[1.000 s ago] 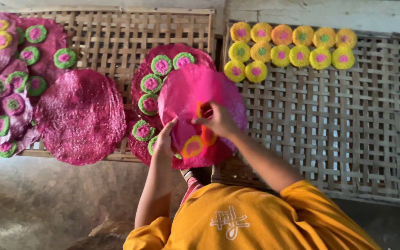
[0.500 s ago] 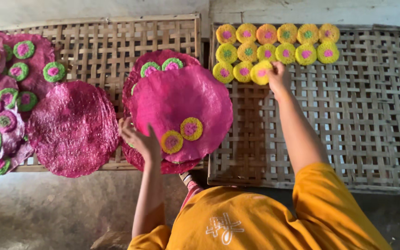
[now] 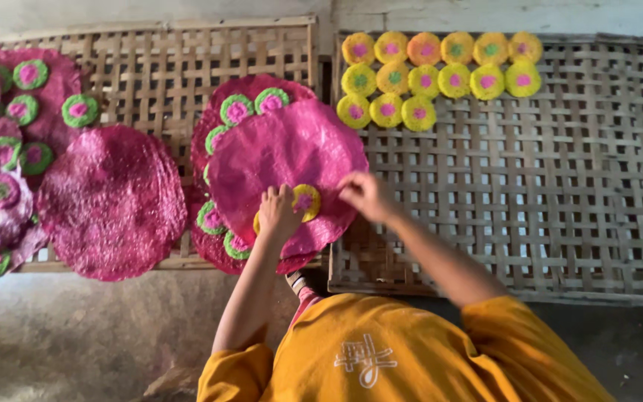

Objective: The person is arranging small colored disks and larger flat red disks onto bamboo drying racks by hand.

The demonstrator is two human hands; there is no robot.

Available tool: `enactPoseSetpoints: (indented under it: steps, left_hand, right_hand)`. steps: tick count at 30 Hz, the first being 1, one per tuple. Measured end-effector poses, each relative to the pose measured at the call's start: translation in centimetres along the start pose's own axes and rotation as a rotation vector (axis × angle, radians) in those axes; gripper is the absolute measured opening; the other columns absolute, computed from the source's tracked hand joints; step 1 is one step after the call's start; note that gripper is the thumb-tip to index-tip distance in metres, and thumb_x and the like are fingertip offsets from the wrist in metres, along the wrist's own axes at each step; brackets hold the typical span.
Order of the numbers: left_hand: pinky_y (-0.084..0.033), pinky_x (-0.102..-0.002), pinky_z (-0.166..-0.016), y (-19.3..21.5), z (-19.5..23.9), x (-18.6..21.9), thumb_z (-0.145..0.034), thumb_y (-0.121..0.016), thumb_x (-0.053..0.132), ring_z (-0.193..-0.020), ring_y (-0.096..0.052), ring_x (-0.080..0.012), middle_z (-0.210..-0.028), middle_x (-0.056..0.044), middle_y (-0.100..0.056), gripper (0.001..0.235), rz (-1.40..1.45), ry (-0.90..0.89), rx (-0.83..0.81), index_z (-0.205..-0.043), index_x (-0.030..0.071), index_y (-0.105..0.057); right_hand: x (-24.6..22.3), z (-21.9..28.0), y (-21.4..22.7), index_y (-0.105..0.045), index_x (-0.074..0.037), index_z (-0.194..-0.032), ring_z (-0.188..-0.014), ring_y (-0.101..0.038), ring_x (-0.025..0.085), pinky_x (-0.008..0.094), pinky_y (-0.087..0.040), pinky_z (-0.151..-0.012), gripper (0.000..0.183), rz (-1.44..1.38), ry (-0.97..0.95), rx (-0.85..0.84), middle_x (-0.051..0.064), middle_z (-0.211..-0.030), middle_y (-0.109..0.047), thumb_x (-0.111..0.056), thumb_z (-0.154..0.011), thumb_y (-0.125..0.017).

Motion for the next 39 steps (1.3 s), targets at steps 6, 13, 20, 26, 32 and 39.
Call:
enactPoseSetpoints:
  steps: [6, 13, 20, 26, 32, 39]
  left_hand:
    - [-0.065, -0.037, -0.074, 1.1, 2.1, 6.0, -0.085, -0.080, 0.019, -0.086, -0.075, -0.0267, -0.099, -0.014, -0.072, 0.048, 0.625, -0.027, -0.087, -0.120, 0.004, -0.051]
    - [-0.059, -0.038, -0.097, 4.8, 5.6, 7.2, -0.088, -0.084, 0.023, -0.115, -0.070, -0.0297, -0.125, -0.016, -0.070, 0.051, 0.511, -0.247, 0.202, -0.128, 0.006, -0.058]
    - [-0.054, -0.048, -0.097, 0.9, 6.4, -5.5, -0.084, -0.076, 0.016, -0.122, -0.059, -0.0367, -0.134, -0.020, -0.057, 0.065, -0.024, 0.077, 0.080, -0.143, 0.007, -0.050]
    - [-0.051, -0.049, -0.095, -0.9, 4.6, -8.0, -0.081, -0.085, 0.030, -0.112, -0.058, -0.0380, -0.117, -0.020, -0.060, 0.045, 0.082, 0.179, 0.054, -0.112, 0.009, -0.060]
    - [-0.060, -0.041, -0.076, 1.1, 4.0, -5.0, -0.081, -0.084, 0.024, -0.086, -0.071, -0.0271, -0.099, -0.016, -0.071, 0.051, 0.409, 0.105, 0.092, -0.115, 0.000, -0.055]
    - [-0.065, -0.029, -0.071, 1.6, 3.9, 9.7, -0.096, -0.070, 0.018, -0.086, -0.072, -0.0191, -0.103, -0.016, -0.070, 0.037, 0.870, -0.008, -0.016, -0.120, 0.000, -0.048]
  right_hand:
    - [1.3, 4.1, -5.2, -0.070, -0.005, -0.124, -0.105, -0.071, 0.018, 0.035, -0.056, -0.092, 0.039, -0.950, -0.535, -0.030, 0.008, -0.115, -0.075, -0.034, -0.098, -0.065]
    - [8.1, 3.0, 7.7, -0.071, 0.005, -0.121, -0.092, -0.073, 0.021, 0.034, -0.057, -0.079, 0.045, -0.721, -0.478, 0.244, 0.015, -0.110, -0.076, -0.029, -0.091, -0.075]
    - [21.9, -2.0, 25.4, -0.065, -0.009, -0.118, -0.108, -0.066, 0.026, 0.043, -0.054, -0.089, 0.029, -0.423, -0.397, 0.673, 0.009, -0.114, -0.069, -0.021, -0.093, -0.072]
    - [17.7, -3.4, 25.1, -0.058, 0.001, -0.126, -0.113, -0.058, 0.044, 0.054, -0.049, -0.095, 0.044, 0.678, -0.268, 0.704, 0.024, -0.120, -0.062, -0.021, -0.092, -0.077]
    - [4.5, -0.8, 20.4, -0.047, 0.008, -0.146, -0.116, -0.053, 0.044, 0.055, -0.044, -0.100, 0.074, 0.997, 0.004, 0.815, 0.026, -0.125, -0.053, -0.017, -0.084, -0.080]
    - [2.1, 4.4, -2.5, -0.069, -0.011, -0.123, -0.106, -0.070, 0.024, 0.039, -0.060, -0.094, 0.032, -0.954, -0.592, -0.115, 0.011, -0.117, -0.072, -0.032, -0.100, -0.058]
Point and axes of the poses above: each hand's wrist, its own z-axis away from the middle knuckle, its own y-axis out of the back of the hand, x = y × z, the point moved 8 cm from there along -z, towards the middle knuckle
